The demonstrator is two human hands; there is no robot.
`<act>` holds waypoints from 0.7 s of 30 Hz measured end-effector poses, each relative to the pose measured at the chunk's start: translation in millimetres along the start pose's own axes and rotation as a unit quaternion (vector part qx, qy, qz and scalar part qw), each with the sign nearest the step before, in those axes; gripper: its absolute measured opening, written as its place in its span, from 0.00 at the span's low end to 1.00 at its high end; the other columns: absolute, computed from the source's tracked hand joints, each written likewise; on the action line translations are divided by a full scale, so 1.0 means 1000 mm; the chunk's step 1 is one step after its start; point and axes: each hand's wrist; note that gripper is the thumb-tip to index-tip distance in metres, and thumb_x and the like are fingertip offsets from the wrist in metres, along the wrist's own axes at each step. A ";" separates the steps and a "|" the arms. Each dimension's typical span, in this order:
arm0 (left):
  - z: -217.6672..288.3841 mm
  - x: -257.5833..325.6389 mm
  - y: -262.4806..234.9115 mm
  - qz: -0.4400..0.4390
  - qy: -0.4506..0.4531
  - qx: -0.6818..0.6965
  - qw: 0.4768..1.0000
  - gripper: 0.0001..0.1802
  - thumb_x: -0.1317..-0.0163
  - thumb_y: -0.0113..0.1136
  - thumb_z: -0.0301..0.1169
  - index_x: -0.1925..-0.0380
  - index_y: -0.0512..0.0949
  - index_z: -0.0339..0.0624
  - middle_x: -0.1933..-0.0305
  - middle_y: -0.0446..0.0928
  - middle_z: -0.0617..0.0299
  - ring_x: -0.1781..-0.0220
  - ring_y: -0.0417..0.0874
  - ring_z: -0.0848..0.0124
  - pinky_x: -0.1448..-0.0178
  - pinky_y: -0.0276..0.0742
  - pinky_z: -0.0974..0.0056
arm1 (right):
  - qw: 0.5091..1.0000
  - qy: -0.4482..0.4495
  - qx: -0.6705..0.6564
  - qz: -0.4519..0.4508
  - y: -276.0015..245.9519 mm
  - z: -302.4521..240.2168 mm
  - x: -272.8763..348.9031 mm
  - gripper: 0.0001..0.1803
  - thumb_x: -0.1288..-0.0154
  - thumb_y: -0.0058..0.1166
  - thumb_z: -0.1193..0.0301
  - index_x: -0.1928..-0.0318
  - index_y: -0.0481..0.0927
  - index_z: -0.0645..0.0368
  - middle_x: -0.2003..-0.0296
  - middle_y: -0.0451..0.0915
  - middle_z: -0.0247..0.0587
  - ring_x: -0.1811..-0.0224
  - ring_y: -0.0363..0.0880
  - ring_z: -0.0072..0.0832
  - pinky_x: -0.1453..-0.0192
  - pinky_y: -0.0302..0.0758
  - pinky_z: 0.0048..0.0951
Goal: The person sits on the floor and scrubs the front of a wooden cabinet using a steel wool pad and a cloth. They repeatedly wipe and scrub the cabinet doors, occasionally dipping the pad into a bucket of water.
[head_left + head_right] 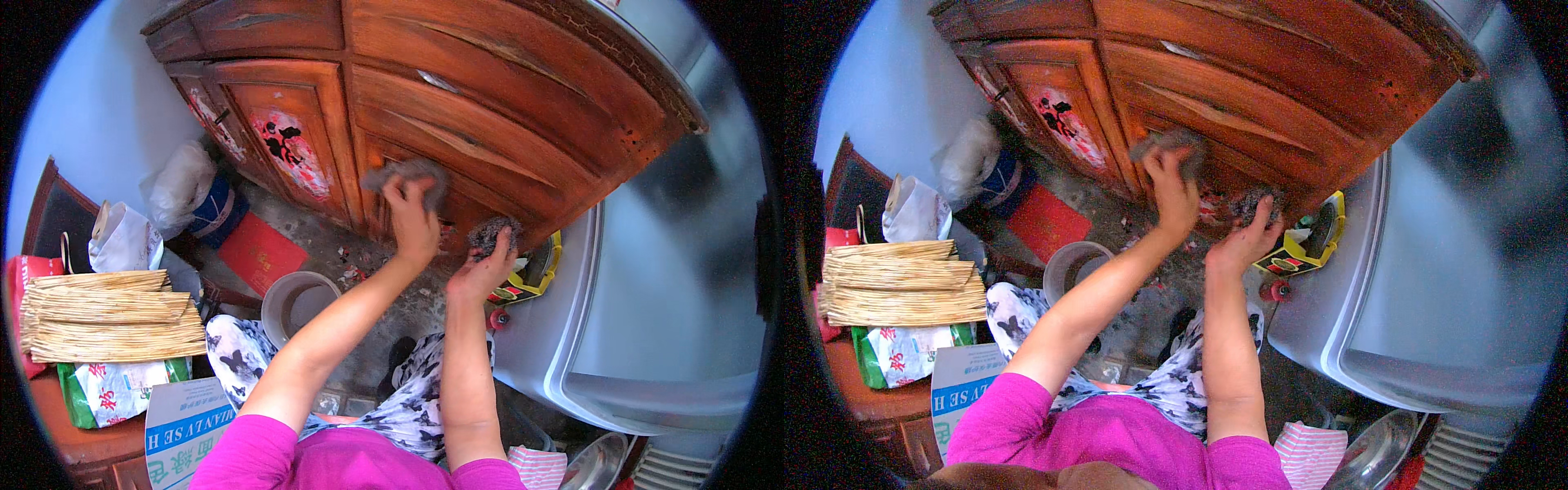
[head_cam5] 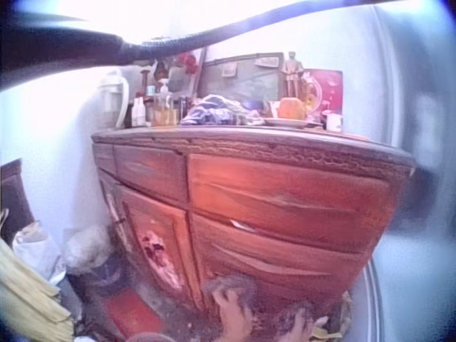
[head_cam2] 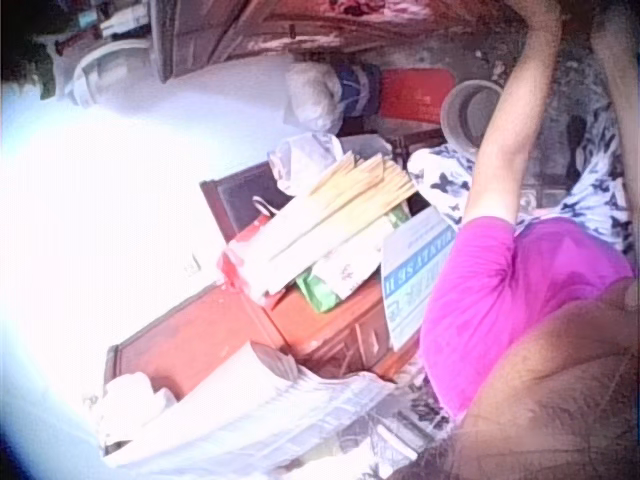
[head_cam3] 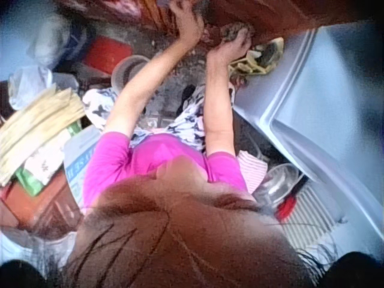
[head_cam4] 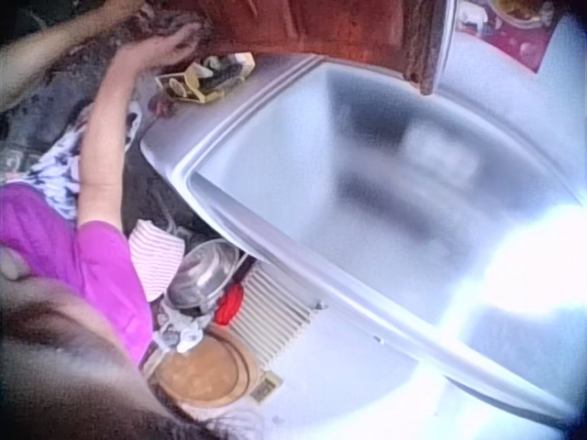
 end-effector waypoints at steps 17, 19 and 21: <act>-0.003 0.006 0.027 0.083 -0.080 0.037 0.993 0.33 0.45 0.57 0.17 0.36 0.63 0.32 0.37 0.62 0.35 0.32 0.65 0.38 0.23 0.57 0.48 | 0.995 -0.090 -0.028 0.025 -0.004 -0.022 -0.010 0.26 0.25 0.60 0.57 0.39 0.71 0.60 0.44 0.77 0.41 0.46 0.77 0.33 0.41 0.75 0.40; 0.019 0.042 0.048 0.005 -0.052 0.046 0.998 0.33 0.45 0.60 0.19 0.37 0.66 0.36 0.37 0.62 0.35 0.33 0.66 0.37 0.26 0.62 0.45 | 0.995 -0.094 -0.008 0.037 -0.005 -0.023 -0.012 0.26 0.25 0.60 0.56 0.39 0.70 0.61 0.45 0.77 0.43 0.47 0.77 0.33 0.42 0.75 0.40; 0.017 0.066 0.055 -0.090 0.016 0.028 0.995 0.31 0.46 0.63 0.21 0.38 0.71 0.44 0.37 0.64 0.39 0.34 0.67 0.38 0.29 0.68 0.44 | 0.994 -0.113 -0.002 -0.003 -0.009 -0.022 -0.015 0.25 0.25 0.59 0.57 0.40 0.70 0.61 0.46 0.78 0.43 0.47 0.77 0.33 0.42 0.75 0.40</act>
Point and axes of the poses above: each hand's wrist, its own x-axis away from the middle knuckle, its own y-axis out of the palm, z = x × y
